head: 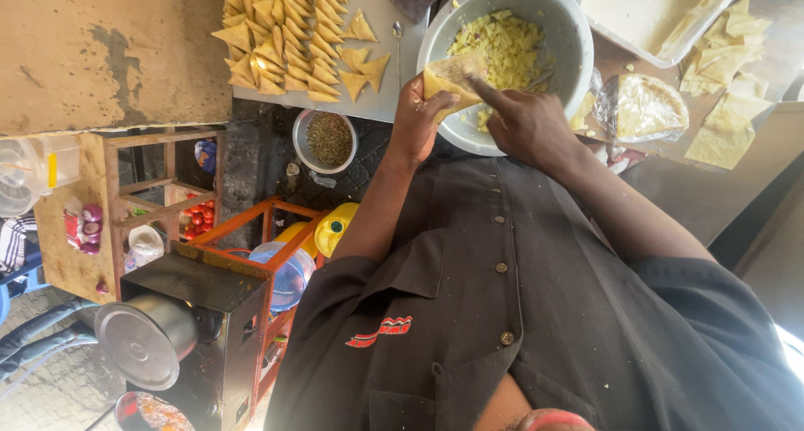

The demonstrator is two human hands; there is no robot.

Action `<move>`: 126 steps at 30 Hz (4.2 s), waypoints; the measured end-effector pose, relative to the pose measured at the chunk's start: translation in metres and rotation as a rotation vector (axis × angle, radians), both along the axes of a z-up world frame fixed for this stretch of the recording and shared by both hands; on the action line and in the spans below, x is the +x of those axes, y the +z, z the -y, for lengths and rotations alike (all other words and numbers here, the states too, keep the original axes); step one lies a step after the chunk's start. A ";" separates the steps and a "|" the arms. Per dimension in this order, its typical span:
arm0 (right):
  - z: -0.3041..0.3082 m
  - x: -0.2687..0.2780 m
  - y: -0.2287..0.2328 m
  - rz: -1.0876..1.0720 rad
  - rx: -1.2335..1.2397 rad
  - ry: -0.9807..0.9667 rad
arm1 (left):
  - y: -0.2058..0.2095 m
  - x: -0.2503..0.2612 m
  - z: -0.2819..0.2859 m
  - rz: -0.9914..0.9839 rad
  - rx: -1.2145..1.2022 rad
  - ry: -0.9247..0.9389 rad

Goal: The person fills triangular pastry shells with a yellow potato mixture using a spoon, then folds and seals each one by hand. The finished samosas are placed in neat rows on a metal tray.

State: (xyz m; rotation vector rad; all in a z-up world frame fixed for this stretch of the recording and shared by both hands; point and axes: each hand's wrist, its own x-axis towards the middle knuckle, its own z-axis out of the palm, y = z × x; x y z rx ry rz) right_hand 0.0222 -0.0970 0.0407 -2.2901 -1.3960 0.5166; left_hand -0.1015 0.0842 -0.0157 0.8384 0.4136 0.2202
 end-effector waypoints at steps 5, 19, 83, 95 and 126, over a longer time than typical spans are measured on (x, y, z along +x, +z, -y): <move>-0.002 0.018 0.008 -0.121 0.050 -0.174 | 0.003 0.003 0.004 -0.007 0.048 0.045; -0.018 0.006 0.001 -0.622 0.456 -0.399 | -0.012 0.006 0.035 0.051 0.173 -0.243; -0.021 -0.040 0.004 -0.996 1.023 -0.715 | 0.018 0.002 -0.032 0.114 0.277 -0.526; -0.075 -0.060 -0.016 -0.987 0.614 -0.562 | -0.029 -0.037 -0.055 -0.050 0.542 -0.405; -0.085 -0.067 -0.109 -0.941 0.393 -0.653 | -0.219 -0.059 -0.197 -0.870 0.860 -0.100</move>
